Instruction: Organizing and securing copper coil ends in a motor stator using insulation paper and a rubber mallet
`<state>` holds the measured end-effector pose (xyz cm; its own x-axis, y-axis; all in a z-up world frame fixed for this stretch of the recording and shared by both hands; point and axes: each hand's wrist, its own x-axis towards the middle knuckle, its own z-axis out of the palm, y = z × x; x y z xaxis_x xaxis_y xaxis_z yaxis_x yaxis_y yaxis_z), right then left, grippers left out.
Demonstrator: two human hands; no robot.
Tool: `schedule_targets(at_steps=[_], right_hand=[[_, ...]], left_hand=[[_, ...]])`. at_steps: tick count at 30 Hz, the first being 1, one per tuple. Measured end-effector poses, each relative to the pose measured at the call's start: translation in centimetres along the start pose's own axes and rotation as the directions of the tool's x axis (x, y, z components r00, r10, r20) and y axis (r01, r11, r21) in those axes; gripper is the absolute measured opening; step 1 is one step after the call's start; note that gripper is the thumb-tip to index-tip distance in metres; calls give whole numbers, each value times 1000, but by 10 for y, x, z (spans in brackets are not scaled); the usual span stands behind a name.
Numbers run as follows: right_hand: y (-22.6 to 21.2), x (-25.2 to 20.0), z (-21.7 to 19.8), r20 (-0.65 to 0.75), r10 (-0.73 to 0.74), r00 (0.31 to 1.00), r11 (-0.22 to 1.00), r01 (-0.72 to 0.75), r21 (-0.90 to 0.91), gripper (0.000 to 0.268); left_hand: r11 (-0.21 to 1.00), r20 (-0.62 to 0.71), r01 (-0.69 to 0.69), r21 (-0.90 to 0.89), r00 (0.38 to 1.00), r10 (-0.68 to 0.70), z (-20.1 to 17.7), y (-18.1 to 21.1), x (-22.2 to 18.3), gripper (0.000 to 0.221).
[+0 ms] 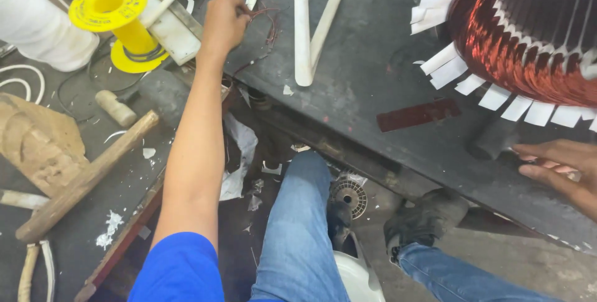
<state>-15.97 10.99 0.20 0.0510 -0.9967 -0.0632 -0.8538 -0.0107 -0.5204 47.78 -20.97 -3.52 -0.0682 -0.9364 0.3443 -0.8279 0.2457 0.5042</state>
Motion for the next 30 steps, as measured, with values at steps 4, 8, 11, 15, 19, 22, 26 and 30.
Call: schedule_targets(at_steps=[4, 8, 11, 15, 19, 22, 26, 30], right_hand=[[-17, -4, -4, 27, 68, 997, 997, -69, 31, 45], [-15, -6, -10, 39, 51, 998, 998, -52, 20, 45], [-4, -7, -10, 30, 51, 998, 998, -51, 29, 44], [-7, -2, -12, 40, 49, 998, 999, -49, 0, 45], [-30, 0, -22, 82, 89, 993, 990, -79, -114, 48], [-27, -3, -25, 55, 41, 998, 966, -26, -258, 45], [-30, 3, -27, 79, 146, 986, 956, -119, -270, 40], [-49, 8, -32, 164, 301, 939, 908, -230, -352, 48]], left_hand=[[946, 224, -322, 42, 926, 305, 42, -18, 41, 45], [744, 116, -222, 631, 974, 192, 49, -62, 61, 35], [733, -106, -109, 672, 965, 241, 36, -56, 59, 14], [983, -56, -82, 166, 994, 92, 47, -22, 60, 30], [961, -21, 18, 275, 1000, -13, 86, -66, 83, 18], [944, -183, 72, 321, 983, -13, 92, -80, 91, 13], [914, -187, 103, 392, 982, -30, 85, -56, 80, 35], [910, -161, 60, 410, 987, 7, 98, -59, 90, 11]])
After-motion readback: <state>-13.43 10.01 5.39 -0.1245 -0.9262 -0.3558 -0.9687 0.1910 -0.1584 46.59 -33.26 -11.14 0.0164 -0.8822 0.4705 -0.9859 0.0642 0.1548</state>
